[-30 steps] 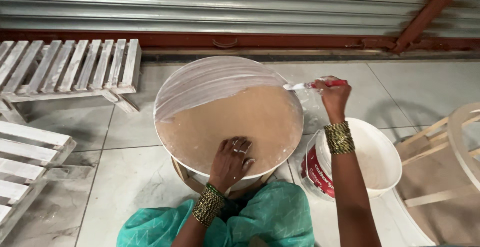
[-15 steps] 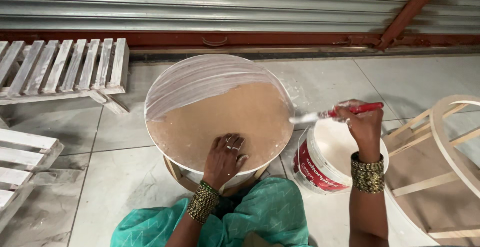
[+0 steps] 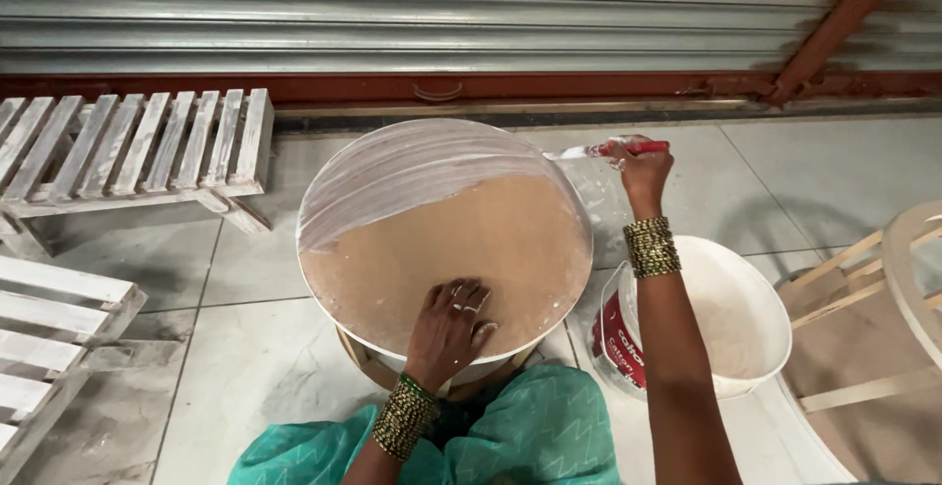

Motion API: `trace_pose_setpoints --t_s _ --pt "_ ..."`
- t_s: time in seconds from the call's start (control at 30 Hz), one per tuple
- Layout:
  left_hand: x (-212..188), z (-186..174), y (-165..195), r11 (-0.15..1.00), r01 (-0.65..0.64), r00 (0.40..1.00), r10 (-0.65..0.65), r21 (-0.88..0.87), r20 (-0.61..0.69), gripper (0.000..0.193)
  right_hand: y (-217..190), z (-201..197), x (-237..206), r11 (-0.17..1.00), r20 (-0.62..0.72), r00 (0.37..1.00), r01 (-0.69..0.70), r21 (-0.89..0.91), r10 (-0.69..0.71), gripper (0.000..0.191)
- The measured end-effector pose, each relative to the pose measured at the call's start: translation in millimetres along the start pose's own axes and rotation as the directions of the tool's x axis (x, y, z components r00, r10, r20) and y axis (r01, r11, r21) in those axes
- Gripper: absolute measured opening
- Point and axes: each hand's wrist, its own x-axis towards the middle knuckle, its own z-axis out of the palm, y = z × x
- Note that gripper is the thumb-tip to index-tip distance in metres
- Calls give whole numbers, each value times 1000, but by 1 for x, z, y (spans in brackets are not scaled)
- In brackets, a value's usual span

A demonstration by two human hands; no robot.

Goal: The person sits on the floor and paints the round top of a small wooden table white using a paintbrush, dipping the brush into a bucket of white paint and brushing across the surface to cover the bare wood, working around the tabletop as the coat builds up.

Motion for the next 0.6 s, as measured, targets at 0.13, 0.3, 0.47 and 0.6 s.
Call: trace_pose_setpoints --t_s 0.13,0.3,0.47,0.6 --pt "-1 2 0 1000 -2 1000 2 -2 -12 50 -5 -32 -17 999 18 999 -38 7 37 13" --pt "-2 3 0 1000 -13 1000 14 16 -15 50 -38 -84 -54 997 11 997 -71 -42 71 13" --pt "-6 3 2 1000 -24 998 25 19 -55 49 -78 -120 -100 993 17 993 -114 21 114 14" --pt "-9 3 4 999 -32 998 33 26 -58 50 -116 -139 -148 976 10 988 -150 -156 153 13"
